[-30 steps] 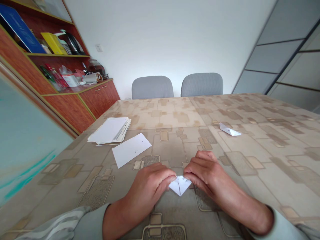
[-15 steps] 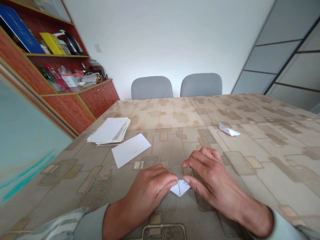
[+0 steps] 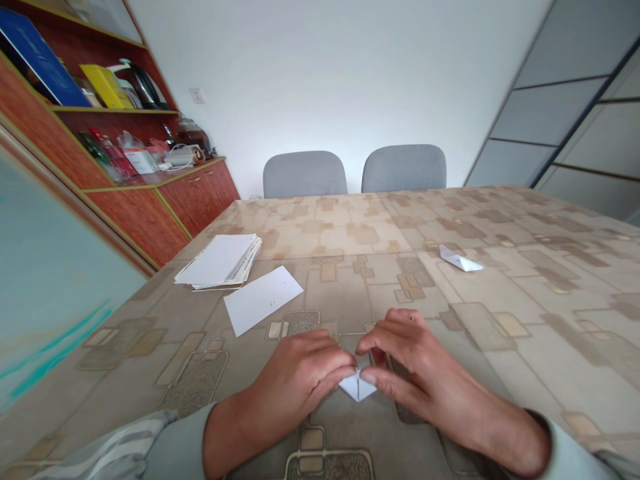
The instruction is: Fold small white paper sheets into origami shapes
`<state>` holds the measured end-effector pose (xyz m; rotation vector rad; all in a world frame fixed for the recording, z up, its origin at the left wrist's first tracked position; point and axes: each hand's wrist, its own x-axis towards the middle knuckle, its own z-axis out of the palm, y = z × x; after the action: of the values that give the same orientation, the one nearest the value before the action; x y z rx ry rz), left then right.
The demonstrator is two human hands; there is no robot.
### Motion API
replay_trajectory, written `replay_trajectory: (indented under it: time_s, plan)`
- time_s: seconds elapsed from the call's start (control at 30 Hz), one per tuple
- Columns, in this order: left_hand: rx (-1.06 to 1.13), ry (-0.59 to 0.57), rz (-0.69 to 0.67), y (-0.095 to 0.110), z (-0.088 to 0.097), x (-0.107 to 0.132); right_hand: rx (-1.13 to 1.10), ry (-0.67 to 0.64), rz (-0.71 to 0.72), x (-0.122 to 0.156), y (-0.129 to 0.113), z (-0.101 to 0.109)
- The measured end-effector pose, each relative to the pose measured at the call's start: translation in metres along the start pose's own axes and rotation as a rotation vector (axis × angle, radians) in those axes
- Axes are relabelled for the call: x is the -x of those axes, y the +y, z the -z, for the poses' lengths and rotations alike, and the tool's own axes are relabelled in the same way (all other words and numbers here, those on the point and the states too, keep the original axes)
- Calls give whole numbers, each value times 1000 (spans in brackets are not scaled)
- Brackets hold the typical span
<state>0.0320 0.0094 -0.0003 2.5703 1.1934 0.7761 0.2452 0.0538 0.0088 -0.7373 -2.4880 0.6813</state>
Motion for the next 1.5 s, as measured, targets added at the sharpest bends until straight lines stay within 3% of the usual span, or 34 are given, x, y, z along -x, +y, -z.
replay_trajectory:
  time_s: [0.13, 0.37, 0.57, 0.7, 0.83, 1.0, 1.23, 1.5]
  plan:
    - [36, -22, 32, -2, 1, -2, -14, -17, 10, 1, -2, -7]
    - [137, -34, 220, -15, 14, -4, -38, 29, -68, 1, 4, 1]
    - [-25, 14, 85, -13, 11, -2, -103, -20, -116, 0, 1, 3]
    - [-29, 91, 100, -8, 8, -1, -106, -13, -110, 1, 2, -1]
    - [107, 247, 253, 0, 1, 1, -38, 84, -176, -1, 3, -7]
    - [461, 98, 332, 8, -14, -3, -15, 127, -157, 0, 0, -14]
    - [789, 197, 465, 8, -23, -9, -141, 41, -125, 1, -10, -13]
    - [859, 234, 468, 3, -28, -7, -285, 71, -114, -2, -9, -13]
